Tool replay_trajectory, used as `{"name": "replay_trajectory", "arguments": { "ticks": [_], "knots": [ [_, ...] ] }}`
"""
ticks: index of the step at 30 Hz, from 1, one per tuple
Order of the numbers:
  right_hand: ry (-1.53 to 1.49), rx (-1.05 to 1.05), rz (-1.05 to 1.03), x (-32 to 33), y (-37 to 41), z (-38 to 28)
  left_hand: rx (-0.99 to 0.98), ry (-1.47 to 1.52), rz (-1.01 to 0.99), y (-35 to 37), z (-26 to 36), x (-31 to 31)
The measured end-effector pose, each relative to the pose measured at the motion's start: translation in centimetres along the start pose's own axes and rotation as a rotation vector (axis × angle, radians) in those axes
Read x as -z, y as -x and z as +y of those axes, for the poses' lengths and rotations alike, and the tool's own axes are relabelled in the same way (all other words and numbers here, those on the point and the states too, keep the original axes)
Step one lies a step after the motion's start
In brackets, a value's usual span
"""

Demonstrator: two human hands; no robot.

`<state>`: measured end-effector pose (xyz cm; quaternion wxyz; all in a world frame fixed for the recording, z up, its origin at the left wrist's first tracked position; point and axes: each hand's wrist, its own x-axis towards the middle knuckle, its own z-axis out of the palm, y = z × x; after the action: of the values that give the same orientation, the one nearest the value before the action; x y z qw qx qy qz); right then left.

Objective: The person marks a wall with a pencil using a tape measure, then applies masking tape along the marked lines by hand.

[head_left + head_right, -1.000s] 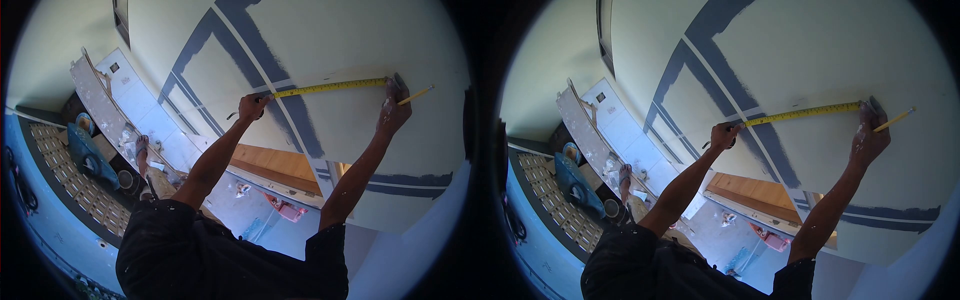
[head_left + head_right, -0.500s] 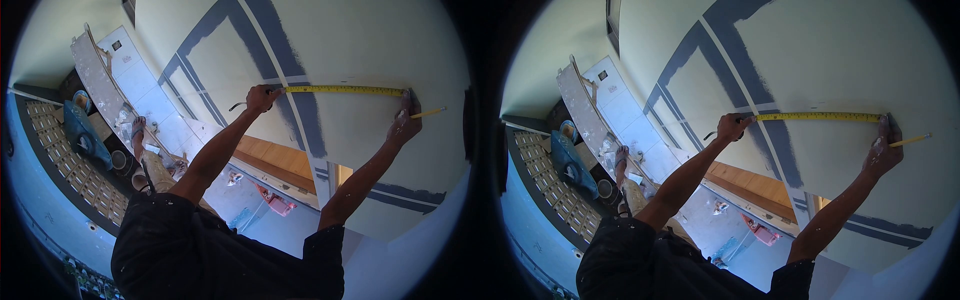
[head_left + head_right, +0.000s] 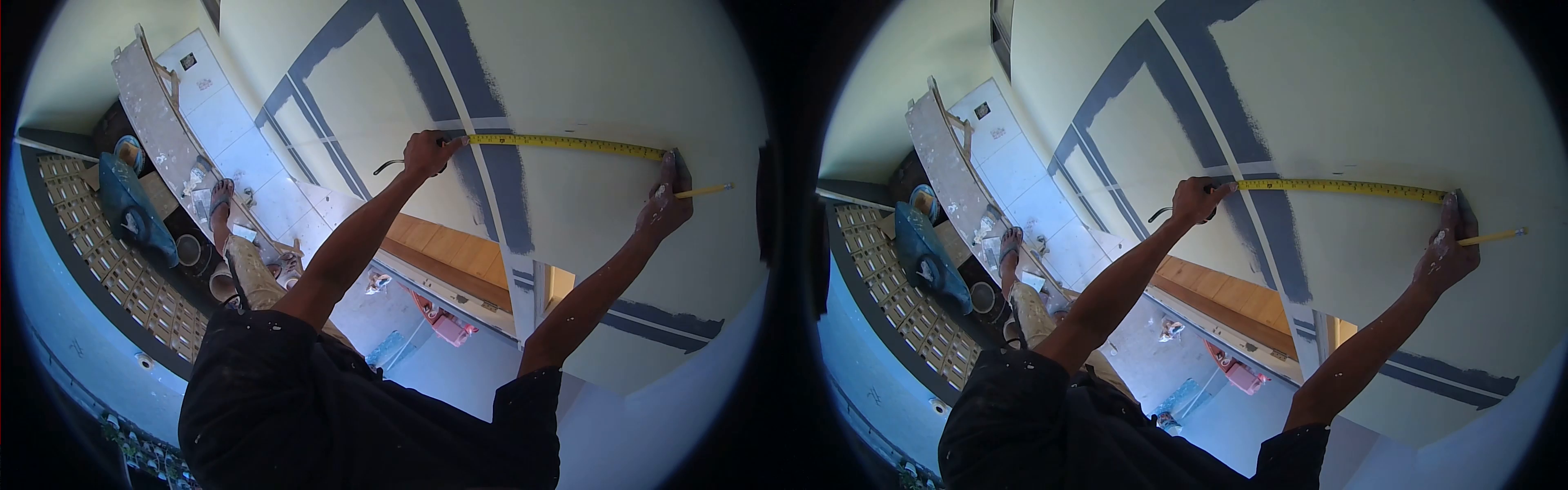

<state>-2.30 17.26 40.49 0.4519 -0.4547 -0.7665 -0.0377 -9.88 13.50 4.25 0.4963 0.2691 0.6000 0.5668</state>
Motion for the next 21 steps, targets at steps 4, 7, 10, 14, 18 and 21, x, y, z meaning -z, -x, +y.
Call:
{"name": "replay_trajectory", "arguments": {
  "ticks": [4, 7, 10, 14, 18, 21],
  "knots": [
    [0.031, 0.035, -0.019, 0.12, -0.02, 0.04, -0.036, -0.004, 0.026, 0.01, -0.08, -0.01],
    [0.062, 0.030, -0.005, 0.08, 0.00, -0.02, 0.002, 0.015, -0.007, 0.10, 0.09, 0.13],
    [0.065, 0.044, -0.012, 0.10, -0.09, 0.11, 0.014, 0.021, -0.004, 0.06, 0.00, 0.01],
    [0.052, 0.066, -0.025, 0.13, -0.10, 0.31, 0.007, 0.015, -0.009, -0.22, -0.31, 0.01],
    [0.077, 0.076, -0.022, 0.12, -0.07, 0.21, 0.049, 0.026, -0.036, -0.03, 0.21, 0.32],
    [0.090, 0.068, -0.019, 0.09, -0.03, 0.18, 0.024, 0.010, -0.022, -0.25, -0.07, 0.22]
  ]
}}
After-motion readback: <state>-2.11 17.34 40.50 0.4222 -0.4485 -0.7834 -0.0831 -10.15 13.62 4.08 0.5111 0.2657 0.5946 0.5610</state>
